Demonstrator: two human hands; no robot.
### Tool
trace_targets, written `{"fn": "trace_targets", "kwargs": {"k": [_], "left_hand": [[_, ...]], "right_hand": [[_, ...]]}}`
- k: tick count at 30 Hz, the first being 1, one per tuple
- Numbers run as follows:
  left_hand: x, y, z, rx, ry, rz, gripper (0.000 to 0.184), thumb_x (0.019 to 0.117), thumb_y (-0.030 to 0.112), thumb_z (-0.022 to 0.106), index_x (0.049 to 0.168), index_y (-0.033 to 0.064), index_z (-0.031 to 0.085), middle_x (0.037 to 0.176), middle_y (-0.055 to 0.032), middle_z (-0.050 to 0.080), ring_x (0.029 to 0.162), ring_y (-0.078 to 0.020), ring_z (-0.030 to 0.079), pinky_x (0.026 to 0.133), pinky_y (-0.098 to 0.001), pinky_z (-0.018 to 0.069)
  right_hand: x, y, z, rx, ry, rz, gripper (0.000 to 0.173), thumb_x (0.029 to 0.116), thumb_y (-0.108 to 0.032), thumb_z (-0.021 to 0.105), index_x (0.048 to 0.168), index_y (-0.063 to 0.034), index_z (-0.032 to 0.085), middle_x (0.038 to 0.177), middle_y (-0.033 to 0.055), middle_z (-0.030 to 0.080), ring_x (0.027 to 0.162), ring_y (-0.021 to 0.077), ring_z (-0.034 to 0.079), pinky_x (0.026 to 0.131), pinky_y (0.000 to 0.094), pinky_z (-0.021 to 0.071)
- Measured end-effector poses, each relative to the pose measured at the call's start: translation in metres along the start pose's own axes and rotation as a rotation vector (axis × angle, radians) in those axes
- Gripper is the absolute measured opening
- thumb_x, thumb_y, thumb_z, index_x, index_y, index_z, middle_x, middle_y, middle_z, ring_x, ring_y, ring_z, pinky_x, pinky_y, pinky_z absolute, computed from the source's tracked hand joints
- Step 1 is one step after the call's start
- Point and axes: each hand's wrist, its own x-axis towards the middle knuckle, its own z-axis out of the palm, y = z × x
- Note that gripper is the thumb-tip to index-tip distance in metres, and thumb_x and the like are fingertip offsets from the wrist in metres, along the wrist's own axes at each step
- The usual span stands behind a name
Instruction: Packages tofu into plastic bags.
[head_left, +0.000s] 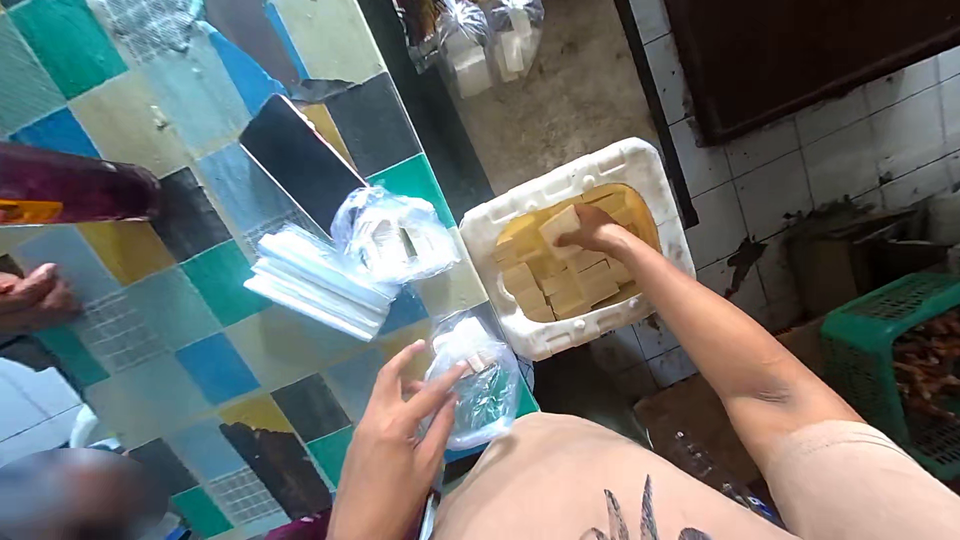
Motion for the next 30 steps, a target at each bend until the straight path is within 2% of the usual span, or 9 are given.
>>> {"fn": "trace_targets", "kwargs": {"k": [3, 7, 11, 15, 17, 19, 22, 27, 30], "left_hand": [[-0.003, -0.004, -0.005, 0.007, -0.014, 0.014, 0.028, 0.0953, 0.020, 0.061, 0.117, 0.0165, 0.078, 0.138, -0.0236, 0.057, 0.091, -0.0133, 0.066, 0.073, -0.0234, 0.0547], [-0.004, -0.010, -0.007, -0.001, -0.004, 0.012, 0.030, 0.0932, 0.013, 0.059, 0.117, 0.0107, 0.077, 0.134, -0.0245, 0.059, 0.094, -0.0120, 0.065, 0.077, -0.0199, 0.0531], [-0.002, -0.005, -0.005, 0.003, 0.003, -0.003, 0.032, 0.0920, 0.009, 0.058, 0.118, 0.0094, 0.077, 0.130, -0.0238, 0.061, 0.091, -0.0074, 0.063, 0.074, -0.0154, 0.0494], [0.003, 0.000, 0.002, -0.020, 0.017, 0.005, 0.033, 0.0905, 0.008, 0.057, 0.116, 0.0084, 0.077, 0.126, -0.0221, 0.063, 0.098, -0.0074, 0.064, 0.081, -0.0143, 0.0503], [0.005, 0.002, 0.005, -0.029, 0.015, 0.002, 0.033, 0.0902, 0.008, 0.057, 0.115, 0.0092, 0.078, 0.126, -0.0214, 0.064, 0.104, -0.0088, 0.065, 0.086, -0.0150, 0.0508], [0.005, 0.003, 0.006, -0.030, 0.020, 0.001, 0.033, 0.0904, 0.008, 0.056, 0.115, 0.0108, 0.078, 0.126, -0.0202, 0.064, 0.103, -0.0076, 0.065, 0.084, -0.0140, 0.0507], [0.003, 0.002, 0.006, -0.034, 0.028, -0.002, 0.033, 0.0909, 0.009, 0.056, 0.115, 0.0123, 0.078, 0.126, -0.0188, 0.065, 0.102, -0.0067, 0.065, 0.084, -0.0138, 0.0507], [0.001, -0.002, 0.007, -0.037, 0.049, -0.003, 0.033, 0.0912, 0.010, 0.055, 0.115, 0.0126, 0.078, 0.126, -0.0193, 0.065, 0.105, -0.0104, 0.065, 0.088, -0.0177, 0.0517], [-0.001, -0.004, 0.006, -0.060, 0.063, 0.004, 0.033, 0.0920, 0.010, 0.056, 0.116, 0.0123, 0.078, 0.125, -0.0188, 0.065, 0.103, -0.0087, 0.065, 0.088, -0.0167, 0.0515]], "right_hand": [[0.008, -0.005, 0.020, 0.114, -0.110, -0.028, 0.049, 0.0838, -0.016, 0.085, 0.125, 0.0026, 0.065, 0.116, 0.0238, 0.069, 0.109, 0.0367, 0.067, 0.099, 0.0596, 0.0509], [-0.007, -0.016, 0.041, 0.261, -0.276, 0.089, 0.045, 0.0877, -0.010, 0.080, 0.128, 0.0017, 0.062, 0.115, 0.0215, 0.069, 0.105, 0.0317, 0.068, 0.096, 0.0528, 0.0538], [-0.007, -0.008, 0.034, -0.152, -0.417, -0.103, 0.041, 0.0837, -0.008, 0.084, 0.118, 0.0052, 0.065, 0.111, 0.0258, 0.068, 0.104, 0.0398, 0.065, 0.092, 0.0616, 0.0494], [-0.018, -0.023, 0.041, -0.480, -0.604, -0.260, 0.058, 0.0828, -0.008, 0.084, 0.134, 0.0067, 0.060, 0.128, 0.0308, 0.062, 0.123, 0.0477, 0.058, 0.104, 0.0678, 0.0424], [-0.030, -0.037, 0.056, -0.615, -0.680, -0.253, 0.067, 0.0836, -0.007, 0.083, 0.142, 0.0048, 0.052, 0.129, 0.0325, 0.060, 0.123, 0.0509, 0.057, 0.100, 0.0695, 0.0442], [-0.037, -0.044, 0.072, -0.685, -0.704, -0.238, 0.076, 0.0838, -0.001, 0.079, 0.150, -0.0003, 0.042, 0.127, 0.0324, 0.061, 0.119, 0.0526, 0.059, 0.095, 0.0705, 0.0467], [-0.039, -0.043, 0.086, -0.716, -0.695, -0.290, 0.070, 0.0871, 0.004, 0.073, 0.149, 0.0003, 0.040, 0.128, 0.0313, 0.061, 0.117, 0.0512, 0.061, 0.094, 0.0680, 0.0484], [-0.028, -0.030, 0.087, -0.662, -0.569, -0.461, 0.062, 0.0784, 0.003, 0.084, 0.135, 0.0040, 0.059, 0.144, 0.0265, 0.050, 0.129, 0.0490, 0.051, 0.102, 0.0621, 0.0473], [-0.015, -0.024, 0.059, -0.532, -0.397, -0.506, 0.053, 0.0841, -0.009, 0.083, 0.132, 0.0022, 0.064, 0.141, 0.0262, 0.055, 0.129, 0.0476, 0.054, 0.103, 0.0634, 0.0466]]}}
